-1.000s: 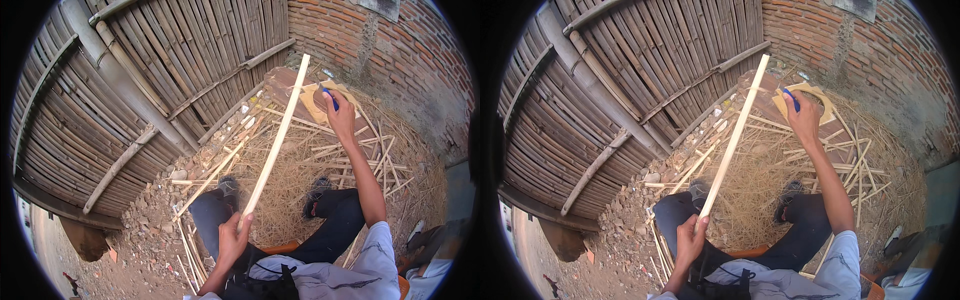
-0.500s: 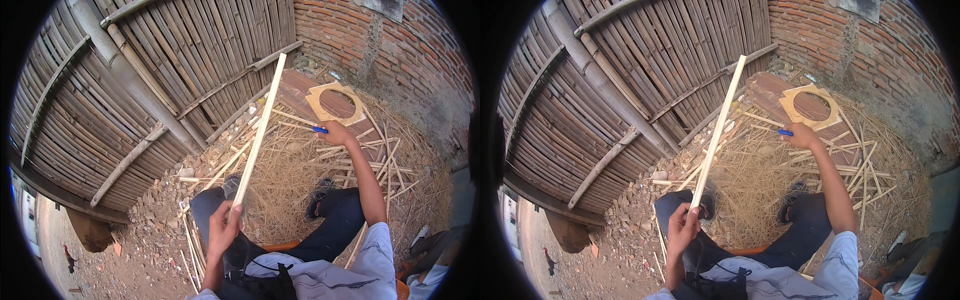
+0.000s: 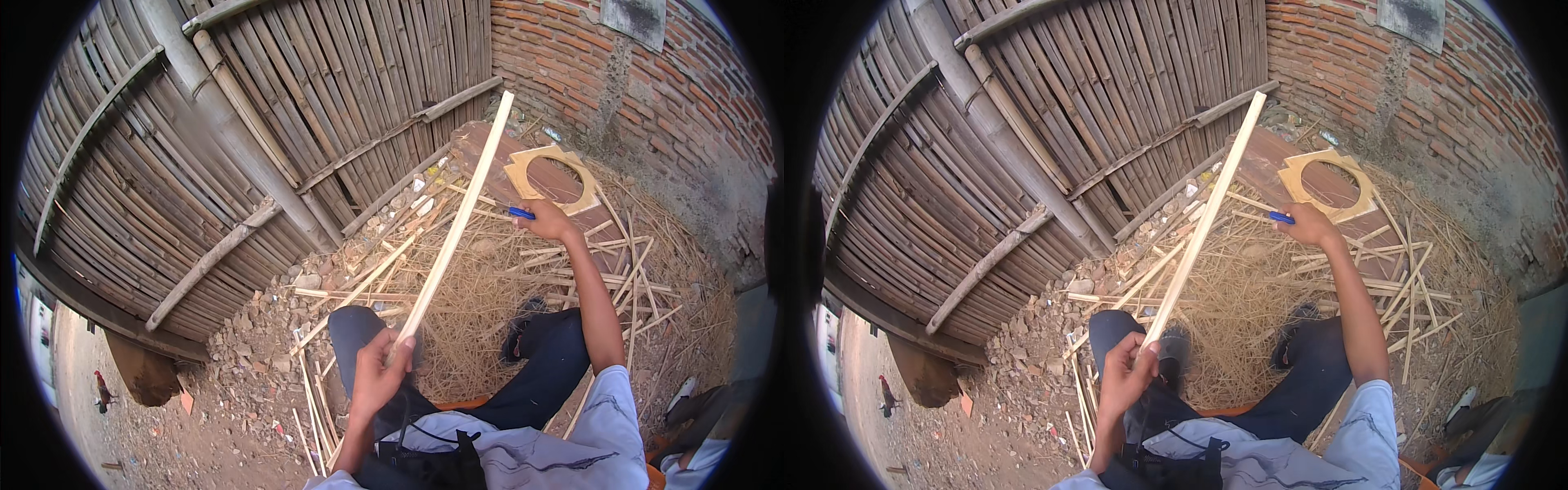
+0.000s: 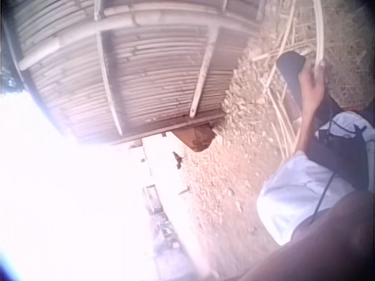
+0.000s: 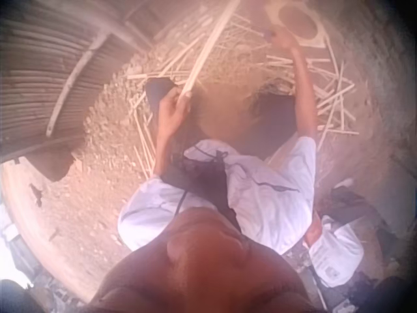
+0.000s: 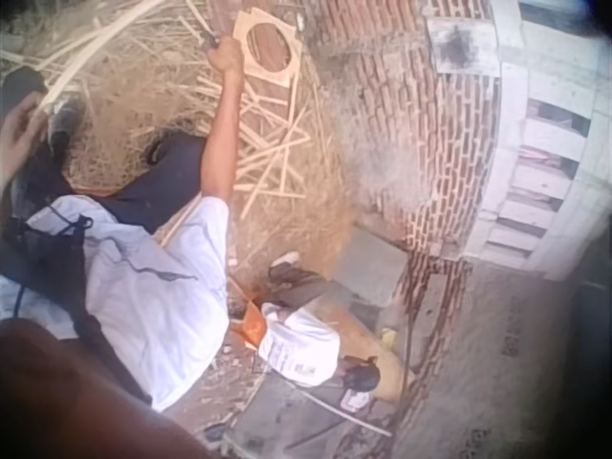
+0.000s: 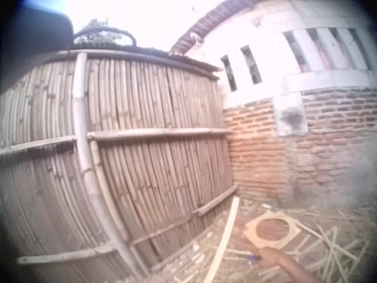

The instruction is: The person sits on the ground and uses a knife to shave thin strips from a long bamboo stick. They repeatedly scrape the surface of the bamboo to smooth it and remove excess material, holding the stick with one hand and the knife with the other.

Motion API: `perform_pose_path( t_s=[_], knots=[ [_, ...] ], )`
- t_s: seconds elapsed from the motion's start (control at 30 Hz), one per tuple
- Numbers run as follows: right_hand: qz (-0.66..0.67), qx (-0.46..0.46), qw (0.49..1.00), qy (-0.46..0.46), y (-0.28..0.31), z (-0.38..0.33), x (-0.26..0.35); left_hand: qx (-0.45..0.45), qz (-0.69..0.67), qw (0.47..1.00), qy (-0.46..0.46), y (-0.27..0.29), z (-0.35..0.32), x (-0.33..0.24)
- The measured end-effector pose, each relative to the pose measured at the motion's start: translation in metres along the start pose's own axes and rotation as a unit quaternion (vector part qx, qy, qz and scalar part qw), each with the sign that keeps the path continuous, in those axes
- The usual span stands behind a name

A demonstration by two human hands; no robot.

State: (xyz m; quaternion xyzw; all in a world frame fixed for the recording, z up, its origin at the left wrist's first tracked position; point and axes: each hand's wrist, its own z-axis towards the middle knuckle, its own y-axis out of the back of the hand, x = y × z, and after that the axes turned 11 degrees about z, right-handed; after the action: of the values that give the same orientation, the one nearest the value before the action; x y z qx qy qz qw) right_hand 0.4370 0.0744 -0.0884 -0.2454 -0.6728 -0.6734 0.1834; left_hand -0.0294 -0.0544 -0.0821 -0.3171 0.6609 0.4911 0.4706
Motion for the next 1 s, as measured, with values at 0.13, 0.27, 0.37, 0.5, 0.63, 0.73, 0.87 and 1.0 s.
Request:
perform_pose_path(
  t_s=[0.13,0.27,0.37,0.5,0.63,0.73,0.87,1.0],
  knots=[
    [0.027,-0.091,0.995,0.037,0.025,-0.039,0.074,-0.004,-0.008,1.000,-0.024,0.009,-0.009,0.002],
    [0.067,-0.082,0.993,0.056,0.039,-0.108,0.133,-0.006,-0.017,0.999,-0.046,0.016,-0.015,-0.001],
    [0.113,-0.068,0.989,0.073,0.031,-0.153,0.165,-0.001,0.001,0.999,-0.043,0.021,-0.019,0.003],
    [0.221,-0.111,0.965,0.089,-0.006,-0.194,0.175,0.020,-0.026,0.999,0.005,0.017,-0.026,-0.018],
    [0.264,-0.162,0.940,0.140,-0.061,-0.218,0.169,0.017,-0.004,1.000,-0.020,0.008,-0.027,-0.018],
    [0.276,-0.160,0.933,0.168,-0.093,-0.227,0.169,0.024,0.016,0.999,-0.024,0.000,-0.027,-0.021],
    [0.249,-0.176,0.928,0.212,-0.108,-0.225,0.174,0.038,0.003,0.997,-0.070,-0.018,-0.017,-0.026],
    [0.216,-0.193,0.933,0.215,-0.113,-0.216,0.168,0.065,0.001,0.996,-0.061,-0.023,-0.013,-0.042]
  ],
)
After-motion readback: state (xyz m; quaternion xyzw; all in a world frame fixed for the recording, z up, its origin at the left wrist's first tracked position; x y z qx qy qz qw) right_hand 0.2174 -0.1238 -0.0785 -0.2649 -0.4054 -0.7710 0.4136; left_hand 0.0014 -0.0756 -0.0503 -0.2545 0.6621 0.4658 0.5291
